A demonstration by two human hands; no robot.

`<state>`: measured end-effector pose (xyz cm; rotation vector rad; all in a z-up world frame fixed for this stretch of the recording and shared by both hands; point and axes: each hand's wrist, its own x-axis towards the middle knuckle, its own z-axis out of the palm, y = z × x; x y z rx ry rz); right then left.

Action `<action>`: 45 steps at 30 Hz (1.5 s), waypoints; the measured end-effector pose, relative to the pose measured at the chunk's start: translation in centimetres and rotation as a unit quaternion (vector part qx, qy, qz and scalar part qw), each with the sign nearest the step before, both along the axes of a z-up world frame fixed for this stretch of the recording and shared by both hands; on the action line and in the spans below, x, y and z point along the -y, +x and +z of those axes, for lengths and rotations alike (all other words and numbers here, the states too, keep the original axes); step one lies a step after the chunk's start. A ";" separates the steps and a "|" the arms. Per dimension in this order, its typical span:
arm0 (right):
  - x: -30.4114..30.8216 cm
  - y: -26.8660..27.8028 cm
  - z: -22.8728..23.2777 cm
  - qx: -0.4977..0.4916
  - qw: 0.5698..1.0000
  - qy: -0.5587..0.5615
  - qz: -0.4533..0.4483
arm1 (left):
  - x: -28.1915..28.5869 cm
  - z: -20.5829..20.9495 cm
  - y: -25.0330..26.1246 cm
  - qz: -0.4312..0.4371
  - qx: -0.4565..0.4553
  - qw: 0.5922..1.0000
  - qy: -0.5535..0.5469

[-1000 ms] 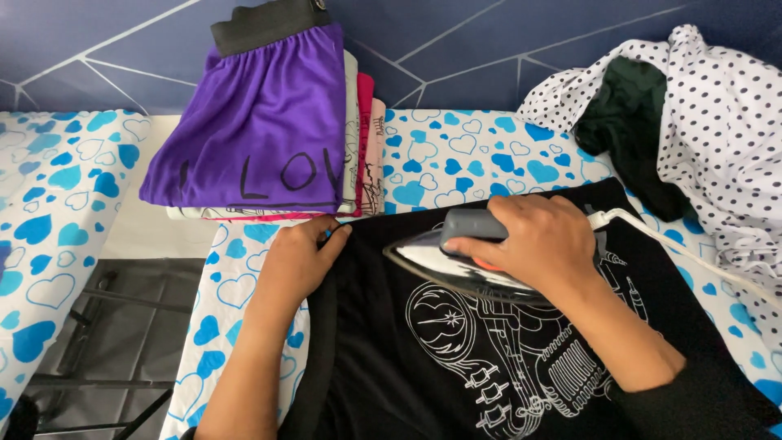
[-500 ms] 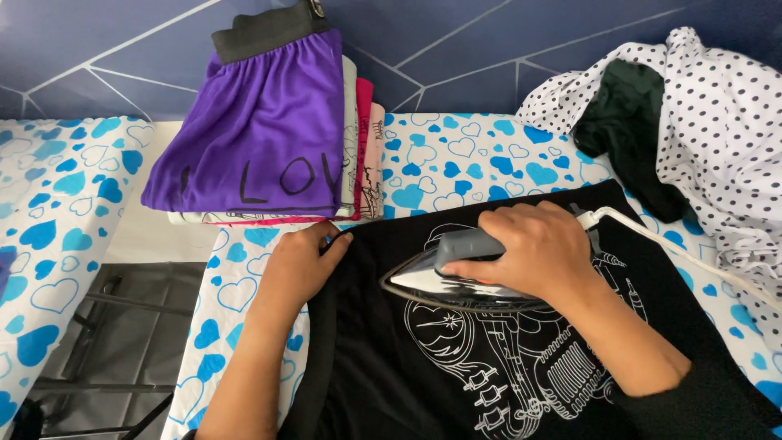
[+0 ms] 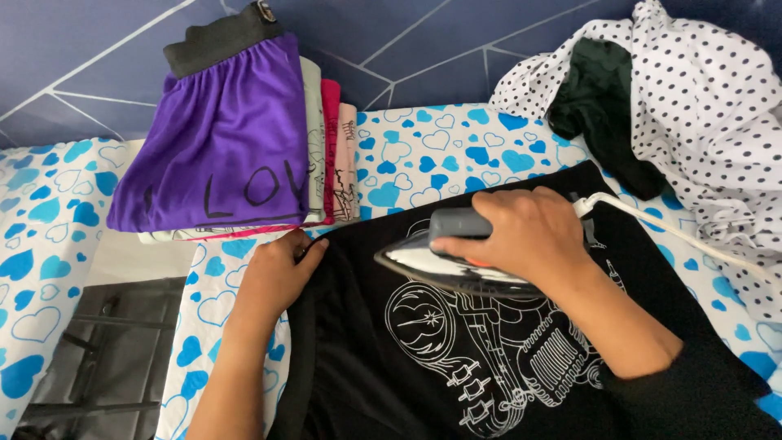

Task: The person irons a black t-shirt with a white graphic print on an ironing board, using an iron held in their right hand while their left hand holds the fabric flat.

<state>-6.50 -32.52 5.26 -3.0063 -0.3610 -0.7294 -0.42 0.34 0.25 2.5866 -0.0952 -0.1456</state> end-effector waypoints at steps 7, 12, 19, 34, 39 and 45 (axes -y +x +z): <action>2.7 -0.4 1.5 -0.046 0.997 -0.031 -0.049 | -0.1 -0.3 0.1 -0.001 0.007 1.000 0.005; 2.7 -0.4 3.4 -0.174 0.975 -0.022 -0.135 | -0.1 -0.2 0.0 -0.001 0.009 1.000 0.006; 2.6 -0.1 6.1 -0.320 0.913 -0.058 -0.244 | 0.1 1.1 -0.5 0.000 -0.013 1.000 -0.023; 6.0 0.8 2.5 -0.184 0.945 -0.108 -0.249 | 0.0 1.0 -0.5 -0.007 -0.011 0.999 -0.046; 5.4 0.1 1.7 -0.095 0.983 -0.040 -0.149 | -0.7 -0.9 0.5 0.000 0.005 1.000 -0.019; 3.0 0.7 1.0 -0.047 0.994 -0.048 -0.091 | -0.8 -1.4 0.9 -0.007 0.014 1.000 -0.024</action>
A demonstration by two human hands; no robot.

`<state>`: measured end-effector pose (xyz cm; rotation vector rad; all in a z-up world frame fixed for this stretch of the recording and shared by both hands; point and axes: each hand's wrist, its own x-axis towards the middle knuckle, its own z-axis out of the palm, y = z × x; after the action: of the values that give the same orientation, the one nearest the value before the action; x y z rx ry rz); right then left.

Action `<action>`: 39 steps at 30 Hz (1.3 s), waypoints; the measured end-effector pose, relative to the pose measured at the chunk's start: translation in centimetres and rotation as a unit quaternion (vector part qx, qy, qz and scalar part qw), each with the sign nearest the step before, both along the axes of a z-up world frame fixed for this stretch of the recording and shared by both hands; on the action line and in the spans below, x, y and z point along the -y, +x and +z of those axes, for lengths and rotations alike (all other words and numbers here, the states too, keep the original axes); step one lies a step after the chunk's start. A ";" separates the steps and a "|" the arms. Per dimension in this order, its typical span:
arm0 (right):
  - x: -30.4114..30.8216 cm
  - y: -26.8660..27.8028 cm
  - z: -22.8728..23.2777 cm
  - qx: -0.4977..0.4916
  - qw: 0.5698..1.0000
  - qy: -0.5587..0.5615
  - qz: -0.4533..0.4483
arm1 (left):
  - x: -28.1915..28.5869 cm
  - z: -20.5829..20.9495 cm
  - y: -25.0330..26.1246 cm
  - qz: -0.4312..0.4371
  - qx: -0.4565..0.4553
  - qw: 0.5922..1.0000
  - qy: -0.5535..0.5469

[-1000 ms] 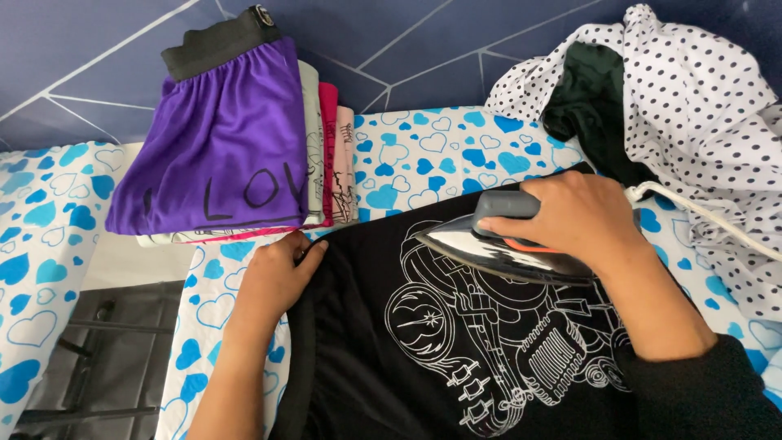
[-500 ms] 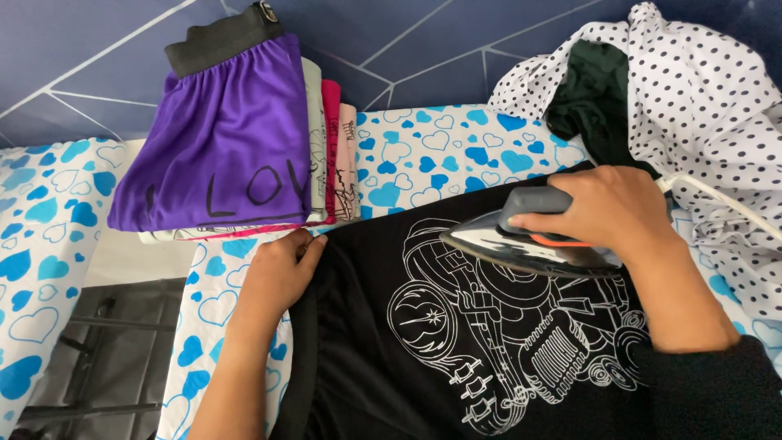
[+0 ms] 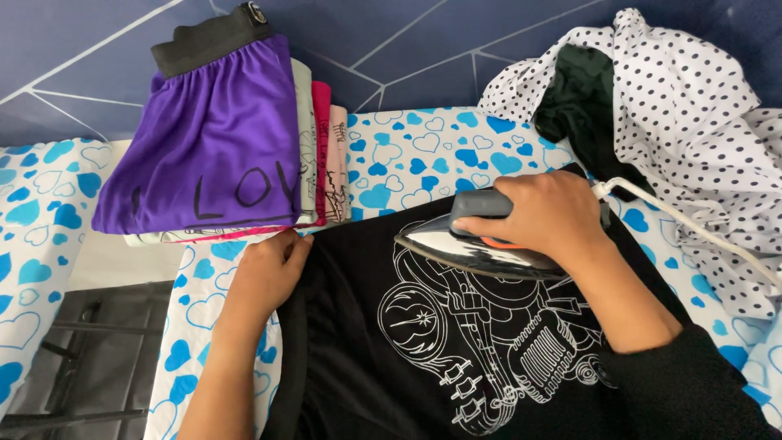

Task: The person irons a black t-shirt with a white graphic print on an ironing board, using an iron held in their right hand while their left hand holds the fabric flat.

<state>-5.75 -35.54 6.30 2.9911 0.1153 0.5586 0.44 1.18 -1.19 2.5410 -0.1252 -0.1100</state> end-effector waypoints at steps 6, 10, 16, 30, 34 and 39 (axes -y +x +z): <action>-2.6 -0.1 0.0 0.010 0.998 0.034 0.043 | 0.2 -0.1 0.0 -0.002 0.000 1.000 -0.002; -3.8 0.0 -0.7 0.031 0.997 0.027 0.062 | 0.3 0.1 -0.2 0.000 -0.002 1.000 0.001; -4.3 -0.2 0.0 0.044 0.997 0.016 0.068 | 0.4 0.7 -0.5 -0.007 0.004 1.000 -0.003; -3.6 -0.7 0.0 0.031 0.999 0.003 0.040 | 0.3 0.1 -0.2 -0.002 -0.005 1.000 -0.004; -2.5 -0.6 0.2 0.012 1.000 -0.002 0.012 | 0.4 0.5 -0.3 -0.006 -0.003 1.000 -0.005; -0.8 -1.0 1.9 -0.080 0.994 0.003 -0.076 | 0.4 0.6 -0.5 -0.006 -0.001 1.000 -0.009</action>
<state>-6.72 -34.77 8.16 3.0133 -0.1037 0.3051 -0.03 0.79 -0.63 2.5229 -0.1391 -0.1149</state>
